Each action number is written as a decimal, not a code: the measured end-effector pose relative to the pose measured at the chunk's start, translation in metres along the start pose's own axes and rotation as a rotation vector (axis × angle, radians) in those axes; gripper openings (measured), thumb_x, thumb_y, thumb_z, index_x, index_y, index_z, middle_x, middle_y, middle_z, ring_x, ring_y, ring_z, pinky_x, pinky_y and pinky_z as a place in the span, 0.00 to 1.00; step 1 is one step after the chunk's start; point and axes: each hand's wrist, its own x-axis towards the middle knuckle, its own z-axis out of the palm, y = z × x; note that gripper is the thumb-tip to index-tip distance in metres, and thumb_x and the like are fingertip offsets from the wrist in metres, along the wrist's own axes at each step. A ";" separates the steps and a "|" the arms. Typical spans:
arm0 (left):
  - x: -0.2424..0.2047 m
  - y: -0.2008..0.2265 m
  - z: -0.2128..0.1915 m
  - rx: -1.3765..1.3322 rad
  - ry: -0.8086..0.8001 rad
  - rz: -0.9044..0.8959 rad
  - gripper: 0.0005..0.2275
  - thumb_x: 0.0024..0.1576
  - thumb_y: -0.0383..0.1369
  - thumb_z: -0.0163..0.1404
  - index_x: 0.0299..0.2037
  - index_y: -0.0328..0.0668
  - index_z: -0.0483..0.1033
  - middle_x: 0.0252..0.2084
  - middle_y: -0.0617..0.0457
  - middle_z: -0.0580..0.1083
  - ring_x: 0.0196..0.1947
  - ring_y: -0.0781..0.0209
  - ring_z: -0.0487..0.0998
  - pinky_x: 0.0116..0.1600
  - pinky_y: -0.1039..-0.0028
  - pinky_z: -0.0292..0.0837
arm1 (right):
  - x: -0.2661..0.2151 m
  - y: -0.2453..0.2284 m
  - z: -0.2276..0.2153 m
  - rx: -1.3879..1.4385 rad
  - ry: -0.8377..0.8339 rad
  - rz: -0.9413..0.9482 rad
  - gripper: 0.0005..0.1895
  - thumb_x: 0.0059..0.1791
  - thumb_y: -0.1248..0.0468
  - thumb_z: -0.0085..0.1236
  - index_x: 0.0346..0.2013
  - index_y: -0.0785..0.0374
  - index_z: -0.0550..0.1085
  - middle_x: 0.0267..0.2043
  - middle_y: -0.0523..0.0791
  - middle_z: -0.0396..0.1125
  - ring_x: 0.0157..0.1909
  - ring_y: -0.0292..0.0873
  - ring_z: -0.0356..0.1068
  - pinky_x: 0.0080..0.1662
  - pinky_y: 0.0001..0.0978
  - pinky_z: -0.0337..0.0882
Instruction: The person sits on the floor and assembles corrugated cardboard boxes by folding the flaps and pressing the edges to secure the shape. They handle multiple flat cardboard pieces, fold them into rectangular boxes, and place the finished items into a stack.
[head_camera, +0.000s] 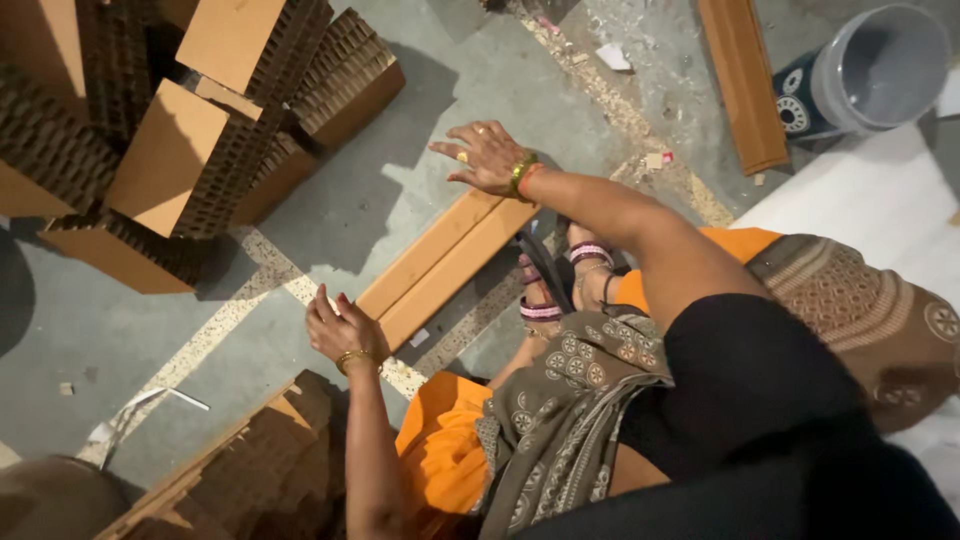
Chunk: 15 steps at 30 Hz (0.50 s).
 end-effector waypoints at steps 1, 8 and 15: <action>0.000 0.001 0.001 0.020 0.009 0.005 0.21 0.63 0.44 0.41 0.62 0.48 0.74 0.57 0.41 0.72 0.55 0.39 0.73 0.57 0.47 0.64 | 0.001 0.000 -0.001 0.003 -0.007 0.000 0.32 0.54 0.42 0.52 0.71 0.43 0.63 0.64 0.47 0.64 0.64 0.52 0.60 0.63 0.51 0.56; -0.001 0.013 -0.016 -0.070 -0.127 -0.125 0.19 0.64 0.47 0.39 0.58 0.53 0.77 0.57 0.44 0.72 0.53 0.40 0.75 0.57 0.52 0.70 | 0.004 -0.008 -0.015 -0.006 -0.159 0.113 0.30 0.54 0.40 0.49 0.70 0.40 0.65 0.57 0.45 0.67 0.62 0.49 0.64 0.65 0.52 0.55; -0.016 0.010 0.013 0.326 0.104 0.162 0.20 0.66 0.43 0.36 0.65 0.57 0.72 0.70 0.44 0.64 0.72 0.45 0.59 0.69 0.37 0.48 | -0.008 -0.037 0.011 -0.244 0.032 0.098 0.27 0.54 0.41 0.43 0.66 0.42 0.67 0.59 0.47 0.67 0.64 0.49 0.62 0.63 0.63 0.49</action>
